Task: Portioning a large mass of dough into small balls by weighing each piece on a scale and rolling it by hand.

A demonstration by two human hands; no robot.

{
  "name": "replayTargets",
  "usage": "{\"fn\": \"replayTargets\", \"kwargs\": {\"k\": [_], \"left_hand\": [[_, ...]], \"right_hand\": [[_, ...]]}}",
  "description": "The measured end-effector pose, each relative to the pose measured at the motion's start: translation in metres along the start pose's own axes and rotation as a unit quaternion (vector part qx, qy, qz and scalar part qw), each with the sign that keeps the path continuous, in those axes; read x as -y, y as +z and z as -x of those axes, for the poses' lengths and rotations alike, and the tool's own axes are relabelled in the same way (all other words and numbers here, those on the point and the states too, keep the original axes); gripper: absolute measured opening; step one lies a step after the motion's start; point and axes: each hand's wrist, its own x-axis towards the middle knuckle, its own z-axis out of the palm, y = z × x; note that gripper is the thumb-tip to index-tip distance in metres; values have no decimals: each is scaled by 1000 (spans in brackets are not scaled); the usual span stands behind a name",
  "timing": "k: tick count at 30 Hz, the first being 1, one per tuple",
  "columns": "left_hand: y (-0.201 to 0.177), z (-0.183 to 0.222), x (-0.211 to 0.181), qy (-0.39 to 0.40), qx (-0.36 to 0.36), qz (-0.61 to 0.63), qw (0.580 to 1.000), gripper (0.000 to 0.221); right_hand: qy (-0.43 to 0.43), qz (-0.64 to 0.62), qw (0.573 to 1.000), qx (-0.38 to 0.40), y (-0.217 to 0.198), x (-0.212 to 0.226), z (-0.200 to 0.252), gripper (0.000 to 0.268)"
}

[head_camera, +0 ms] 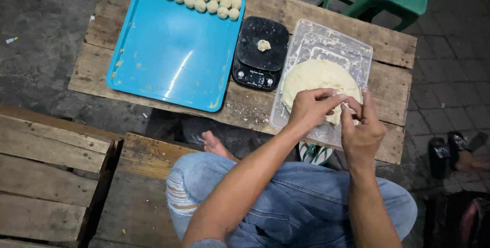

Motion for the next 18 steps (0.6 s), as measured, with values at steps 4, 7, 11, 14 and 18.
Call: {"fn": "replayTargets", "kwargs": {"k": [4, 7, 11, 14, 18], "left_hand": [[-8, -17, 23, 27, -37, -78, 996, 27], [-10, -24, 24, 44, -48, -73, 995, 25], [-6, -13, 7, 42, -17, 12, 999, 31], [-4, -11, 3, 90, 10, -38, 995, 29], [-11, -6, -14, 164, 7, -154, 974, 25]], "right_hand": [[-18, -41, 999, 20, 2, 28, 0, 56], [-79, 28, 996, -37, -1, 32, -1, 49], [116, -155, 979, -70, 7, 26, -13, 26], [312, -257, 914, -28, 23, -17, -18, 22], [425, -415, 805, 11, 34, -34, -25, 10]]}}
